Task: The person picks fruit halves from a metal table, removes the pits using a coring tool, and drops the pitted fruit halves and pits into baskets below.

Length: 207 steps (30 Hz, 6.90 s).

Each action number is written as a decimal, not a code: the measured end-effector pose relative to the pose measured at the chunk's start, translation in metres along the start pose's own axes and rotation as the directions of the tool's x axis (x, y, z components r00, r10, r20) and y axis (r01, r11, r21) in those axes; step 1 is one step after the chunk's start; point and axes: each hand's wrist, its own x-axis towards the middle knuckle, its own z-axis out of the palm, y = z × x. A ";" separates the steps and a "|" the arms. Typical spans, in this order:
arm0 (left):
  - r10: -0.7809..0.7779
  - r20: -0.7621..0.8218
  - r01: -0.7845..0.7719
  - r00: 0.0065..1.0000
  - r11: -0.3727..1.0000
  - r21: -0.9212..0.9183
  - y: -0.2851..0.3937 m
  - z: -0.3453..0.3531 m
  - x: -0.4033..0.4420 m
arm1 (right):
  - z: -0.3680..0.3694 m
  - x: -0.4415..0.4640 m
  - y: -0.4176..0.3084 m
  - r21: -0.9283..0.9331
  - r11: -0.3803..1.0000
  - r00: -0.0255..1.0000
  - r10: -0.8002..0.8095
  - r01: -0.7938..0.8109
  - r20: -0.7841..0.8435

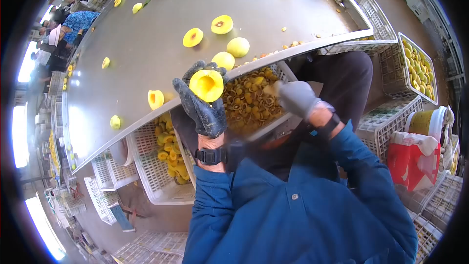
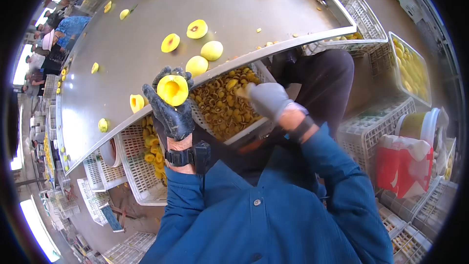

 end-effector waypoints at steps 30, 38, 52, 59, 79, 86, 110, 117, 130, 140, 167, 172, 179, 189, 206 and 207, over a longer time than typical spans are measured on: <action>-0.102 0.322 -0.135 0.941 0.760 0.635 0.016 -0.011 0.084 | -0.043 0.030 -0.072 0.586 0.762 0.891 0.027 0.276 -0.454; -0.028 0.052 0.016 0.998 0.976 0.217 0.020 0.023 -0.019 | -0.057 -0.012 -0.094 0.336 0.934 0.951 -0.013 0.122 -0.308; 0.150 0.079 -0.170 0.985 0.853 0.493 0.037 0.045 -0.041 | -0.062 -0.036 -0.104 0.347 0.932 0.960 -0.004 0.105 -0.280; 0.192 0.053 -0.199 0.980 0.935 0.292 0.027 0.037 -0.034 | -0.074 -0.042 -0.103 0.990 0.136 0.977 -0.199 -0.044 0.071; 0.161 0.192 -0.248 0.968 0.726 0.642 0.029 0.008 -0.025 | -0.045 -0.020 -0.087 0.312 0.932 0.939 -0.072 0.183 -0.336; 0.500 0.095 -0.264 0.861 0.280 0.923 0.065 -0.099 -0.016 | -0.026 -0.029 -0.046 0.149 0.985 0.989 -0.061 0.081 -0.136; -0.422 0.296 0.138 0.857 0.741 0.658 0.001 -0.032 0.136 | -0.029 -0.004 -0.018 0.558 0.830 0.982 0.093 0.013 -0.162; 0.070 0.467 -0.449 0.882 0.429 0.784 0.023 -0.020 0.017 | -0.047 0.005 -0.078 0.431 0.865 0.808 0.052 0.257 -0.587; 0.124 0.316 -0.306 0.940 0.714 0.630 0.025 0.025 -0.029 | -0.057 -0.030 -0.089 0.276 0.908 0.870 -0.160 0.314 -0.466; 0.040 0.355 -0.229 0.934 0.830 0.508 0.040 0.044 -0.018 | -0.062 -0.038 -0.087 0.984 0.176 0.989 -0.143 -0.001 0.027; 0.473 0.239 -0.336 0.848 0.133 0.932 0.067 -0.123 -0.002 | -0.008 -0.026 -0.025 0.306 0.951 0.998 -0.017 0.037 -0.068; 0.294 0.517 -0.483 0.804 -0.182 0.856 0.098 -0.099 0.035 | 0.001 -0.021 -0.017 0.332 0.942 0.993 -0.017 0.053 -0.113; -0.355 0.696 -0.765 0.624 -0.095 0.637 -0.039 0.022 0.122 | 0.003 -0.025 -0.020 0.445 0.895 0.999 0.022 -0.010 -0.023; -0.579 0.454 0.438 0.677 0.813 0.384 -0.012 0.018 0.103 | -0.029 -0.022 -0.024 0.625 0.780 0.973 0.111 0.040 -0.201; 0.244 0.633 -0.665 0.734 0.075 0.743 -0.013 -0.034 -0.033 | -0.057 -0.037 -0.071 0.173 0.971 0.893 -0.075 0.167 -0.443; 0.262 0.606 -0.648 0.751 0.120 0.752 -0.018 -0.035 -0.030 | -0.059 -0.038 -0.072 0.219 0.962 0.901 -0.057 0.165 -0.430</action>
